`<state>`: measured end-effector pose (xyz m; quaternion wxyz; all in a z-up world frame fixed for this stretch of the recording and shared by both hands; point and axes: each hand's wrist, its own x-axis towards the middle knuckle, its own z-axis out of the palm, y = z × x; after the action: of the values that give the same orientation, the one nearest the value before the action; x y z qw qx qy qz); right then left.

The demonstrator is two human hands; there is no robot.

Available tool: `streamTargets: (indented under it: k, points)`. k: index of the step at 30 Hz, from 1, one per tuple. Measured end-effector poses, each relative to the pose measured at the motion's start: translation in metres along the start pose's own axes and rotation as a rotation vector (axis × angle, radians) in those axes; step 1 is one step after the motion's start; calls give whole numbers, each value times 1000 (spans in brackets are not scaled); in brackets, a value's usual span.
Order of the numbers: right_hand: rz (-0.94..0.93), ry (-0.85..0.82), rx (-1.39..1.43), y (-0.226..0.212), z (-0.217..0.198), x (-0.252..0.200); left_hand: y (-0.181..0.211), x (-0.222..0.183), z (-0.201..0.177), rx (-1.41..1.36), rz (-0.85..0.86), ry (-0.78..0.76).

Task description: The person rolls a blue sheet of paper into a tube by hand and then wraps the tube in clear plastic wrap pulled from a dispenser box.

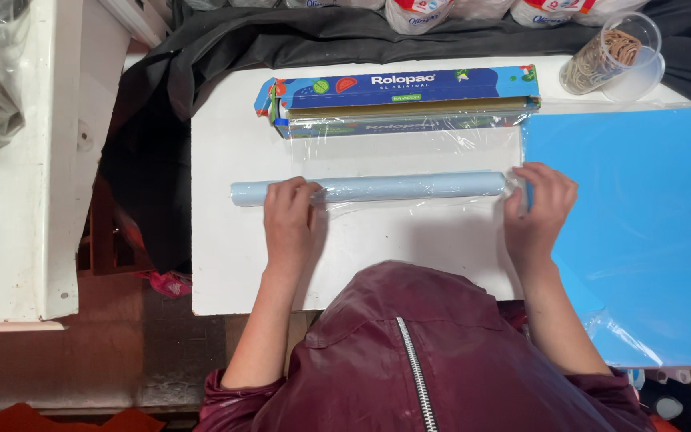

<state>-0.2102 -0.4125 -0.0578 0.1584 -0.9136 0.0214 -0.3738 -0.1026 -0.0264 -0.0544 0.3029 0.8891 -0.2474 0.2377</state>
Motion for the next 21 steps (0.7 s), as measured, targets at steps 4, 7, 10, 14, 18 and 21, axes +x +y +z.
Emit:
streamTargets:
  k: [4, 7, 10, 14, 18, 21]
  points:
    - [-10, -86, 97, -26, 14, -3, 8, -6, 44, -62, 148, -106]
    - [-39, -233, 80, -24, 31, -15, 14, 0, 50, -90, 152, -261]
    - [-113, -292, 49, -17, 36, -12, 0, 4, 56, -37, 157, -385]
    - [-90, -326, 53, -7, 27, -5, -15, 5, 48, 0, 200, -385]
    - [-85, -326, 61, 14, 24, -9, -27, 2, 36, 56, 210, -364]
    - [-82, -322, 60, 29, 24, -13, -43, -5, 32, 87, 224, -299]
